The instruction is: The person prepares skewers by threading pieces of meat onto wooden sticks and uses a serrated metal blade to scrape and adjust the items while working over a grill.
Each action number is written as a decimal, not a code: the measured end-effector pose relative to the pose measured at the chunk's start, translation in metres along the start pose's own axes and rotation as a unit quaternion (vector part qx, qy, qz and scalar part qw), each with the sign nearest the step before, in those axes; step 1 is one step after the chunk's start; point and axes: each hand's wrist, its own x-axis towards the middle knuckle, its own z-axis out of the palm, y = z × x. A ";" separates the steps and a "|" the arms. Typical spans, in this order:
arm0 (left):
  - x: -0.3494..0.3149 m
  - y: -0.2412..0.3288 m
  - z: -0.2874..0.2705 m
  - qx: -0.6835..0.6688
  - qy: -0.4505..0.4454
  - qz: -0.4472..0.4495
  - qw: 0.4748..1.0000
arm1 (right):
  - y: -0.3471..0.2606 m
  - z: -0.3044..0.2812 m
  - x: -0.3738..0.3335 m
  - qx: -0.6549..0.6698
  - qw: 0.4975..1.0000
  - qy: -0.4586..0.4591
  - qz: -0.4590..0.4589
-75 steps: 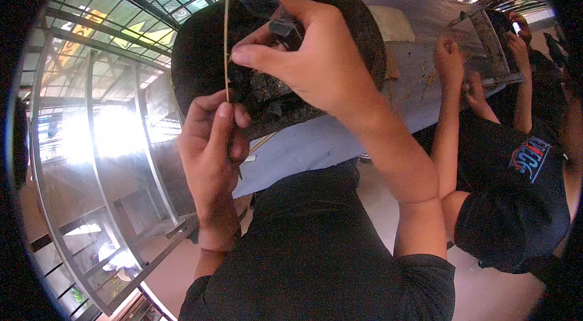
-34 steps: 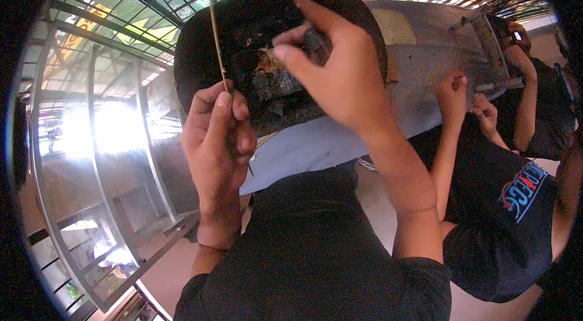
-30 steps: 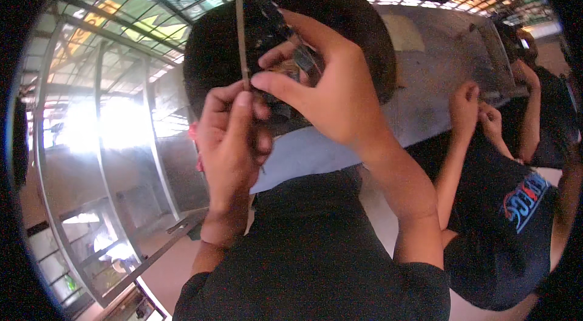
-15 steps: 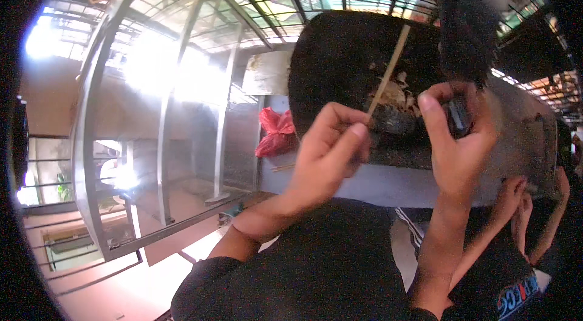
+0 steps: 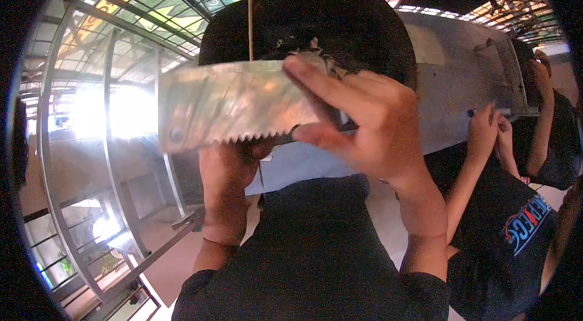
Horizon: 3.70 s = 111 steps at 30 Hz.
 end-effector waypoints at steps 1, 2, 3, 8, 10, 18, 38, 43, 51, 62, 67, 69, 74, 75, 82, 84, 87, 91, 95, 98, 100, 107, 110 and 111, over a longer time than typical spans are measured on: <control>-0.001 -0.007 -0.004 0.227 0.012 0.131 0.965 | -0.002 -0.001 0.000 -0.018 1.000 -0.005 -0.008; -0.003 -0.011 -0.003 0.261 0.026 0.133 0.956 | -0.005 -0.003 0.000 -0.035 0.999 -0.011 -0.017; -0.006 -0.014 -0.002 0.296 0.044 0.134 0.945 | -0.006 -0.003 0.000 -0.051 0.998 -0.015 -0.029; -0.006 0.003 0.003 0.358 0.056 0.110 0.926 | -0.008 0.001 -0.006 -0.050 0.998 -0.031 -0.024; -0.005 0.007 0.004 0.347 0.056 0.089 0.932 | -0.006 0.001 -0.007 -0.078 0.996 -0.025 -0.041; -0.018 -0.002 0.005 0.365 0.100 0.111 0.919 | -0.021 0.004 -0.011 -0.134 0.987 0.017 -0.085; -0.015 0.025 0.020 0.258 0.034 0.113 0.959 | 0.004 0.001 -0.010 -0.193 0.977 0.083 -0.035; -0.008 0.030 0.026 -0.030 -0.017 0.013 0.999 | -0.012 -0.013 -0.011 -0.177 0.982 0.005 -0.065; -0.010 0.037 0.027 -0.327 0.003 -0.150 0.933 | -0.016 -0.018 -0.004 -0.145 0.988 0.023 -0.037; -0.005 0.038 0.028 -0.284 -0.019 -0.169 0.944 | 0.000 -0.012 -0.007 -0.163 0.986 0.031 -0.007; -0.004 0.049 0.031 -0.335 -0.020 -0.182 0.924 | -0.009 -0.020 -0.004 -0.158 0.987 0.002 0.017; 0.004 0.051 0.030 -0.321 -0.051 -0.190 0.927 | 0.000 -0.017 -0.003 -0.153 0.987 0.041 0.016; -0.007 0.041 0.033 -0.336 -0.019 -0.205 0.919 | -0.019 -0.022 -0.003 -0.150 0.989 -0.002 0.011; -0.003 0.046 0.033 -0.331 -0.028 -0.203 0.921 | -0.002 -0.015 0.000 -0.144 0.989 0.040 0.013; 0.002 0.040 0.033 -0.328 -0.037 -0.214 0.920 | -0.004 -0.011 -0.007 -0.156 0.988 0.008 0.017; 0.004 0.040 0.034 -0.329 -0.042 -0.214 0.919 | 0.018 -0.003 -0.002 -0.136 0.986 0.083 0.041; 0.003 0.032 0.033 -0.339 -0.027 -0.229 0.912 | -0.013 -0.013 -0.006 -0.147 0.989 -0.007 0.030; 0.005 0.033 0.031 -0.345 -0.051 -0.224 0.910 | 0.008 -0.008 -0.007 -0.128 0.988 0.039 0.071; 0.010 0.038 0.028 -0.362 -0.082 -0.253 0.894 | 0.008 -0.018 -0.008 -0.103 0.991 0.043 0.072; 0.005 0.029 0.029 -0.358 -0.047 -0.252 0.898 | -0.006 -0.017 -0.015 -0.137 0.990 0.004 0.034; 0.001 0.025 0.030 -0.368 -0.027 -0.251 0.895 | -0.014 -0.019 -0.015 -0.145 0.989 -0.034 0.011; -0.007 0.025 0.042 -0.195 0.043 -0.127 0.972 | -0.003 -0.020 -0.019 -0.158 0.987 0.003 0.006; -0.006 0.023 0.040 -0.164 0.063 -0.124 0.977 | -0.006 -0.023 -0.021 -0.163 0.987 -0.012 -0.005; -0.002 0.025 0.032 -0.191 0.029 -0.149 0.970 | 0.009 -0.021 -0.021 -0.151 0.988 0.015 -0.002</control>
